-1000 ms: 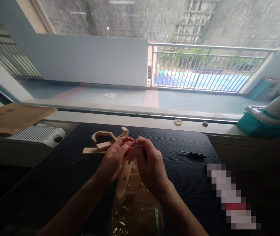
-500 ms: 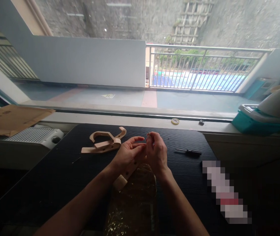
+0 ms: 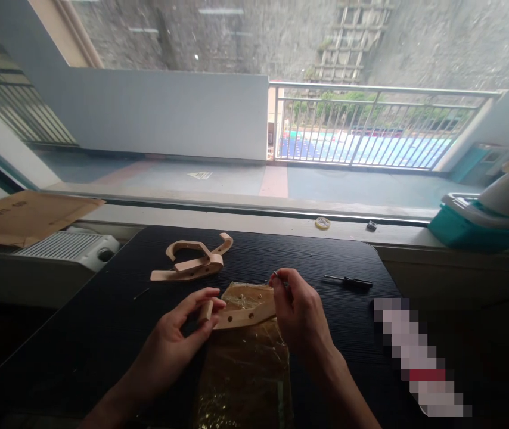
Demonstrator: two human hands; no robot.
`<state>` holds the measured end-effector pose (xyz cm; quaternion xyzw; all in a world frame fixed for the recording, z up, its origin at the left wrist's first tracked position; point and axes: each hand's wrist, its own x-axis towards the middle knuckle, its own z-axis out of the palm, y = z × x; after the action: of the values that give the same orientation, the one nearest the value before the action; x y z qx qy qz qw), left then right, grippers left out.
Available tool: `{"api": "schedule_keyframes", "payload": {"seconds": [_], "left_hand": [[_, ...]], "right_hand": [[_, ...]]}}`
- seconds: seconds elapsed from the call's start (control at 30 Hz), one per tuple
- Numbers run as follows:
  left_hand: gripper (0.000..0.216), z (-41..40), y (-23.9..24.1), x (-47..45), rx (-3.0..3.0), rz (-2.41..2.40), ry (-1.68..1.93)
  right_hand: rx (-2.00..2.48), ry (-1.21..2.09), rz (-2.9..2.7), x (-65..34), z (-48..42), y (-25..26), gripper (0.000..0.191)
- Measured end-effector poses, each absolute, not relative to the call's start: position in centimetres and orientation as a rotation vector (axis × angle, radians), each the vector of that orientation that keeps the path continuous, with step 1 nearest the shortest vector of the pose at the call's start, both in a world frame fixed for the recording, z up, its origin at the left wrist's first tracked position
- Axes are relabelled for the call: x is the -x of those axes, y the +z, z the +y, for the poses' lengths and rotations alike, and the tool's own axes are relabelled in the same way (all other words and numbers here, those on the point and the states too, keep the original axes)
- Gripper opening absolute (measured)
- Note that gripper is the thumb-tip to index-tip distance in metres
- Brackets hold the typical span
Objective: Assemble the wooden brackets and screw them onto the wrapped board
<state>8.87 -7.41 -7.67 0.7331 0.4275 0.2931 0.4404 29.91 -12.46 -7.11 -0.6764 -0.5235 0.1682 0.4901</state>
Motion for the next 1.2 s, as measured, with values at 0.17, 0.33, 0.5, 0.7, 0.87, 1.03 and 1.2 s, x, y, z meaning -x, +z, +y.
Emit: {"api": "schedule_keyframes", "payload": {"seconds": [0.17, 0.33, 0.5, 0.7, 0.87, 1.03, 1.2], "left_hand": [[0.030, -4.6, -7.1, -11.2, -1.682, 0.978, 0.839], [0.027, -2.8, -6.3, -12.5, -1.831, 0.928, 0.816], [0.032, -2.7, -7.9, -11.7, -1.839, 0.925, 0.789], [0.037, -2.5, -9.6, -11.7, -1.783, 0.938, 0.768], [0.033, -2.8, -8.9, -11.7, -1.743, 0.957, 0.750], [0.030, -4.2, -8.3, -10.9, -1.772, 0.991, 0.676], [0.022, -4.9, -7.4, -9.9, -1.847, 0.965, 0.518]], "right_hand": [[1.517, 0.542, -1.056, -30.5, -11.2, -6.8, 0.021], [1.493, 0.396, -1.005, -32.3, -9.4, -6.5, 0.021], [1.514, 0.392, -1.014, -31.9, -10.0, -8.6, 0.021], [1.601, 0.294, -0.901, -30.9, -10.1, -10.3, 0.022], [1.585, 0.299, -0.970, -30.9, -10.6, -9.8, 0.020], [1.609, 0.224, -1.012, -30.2, -12.8, -10.6, 0.014], [1.565, 0.163, -1.141, -29.7, -13.8, -10.9, 0.011]]}}
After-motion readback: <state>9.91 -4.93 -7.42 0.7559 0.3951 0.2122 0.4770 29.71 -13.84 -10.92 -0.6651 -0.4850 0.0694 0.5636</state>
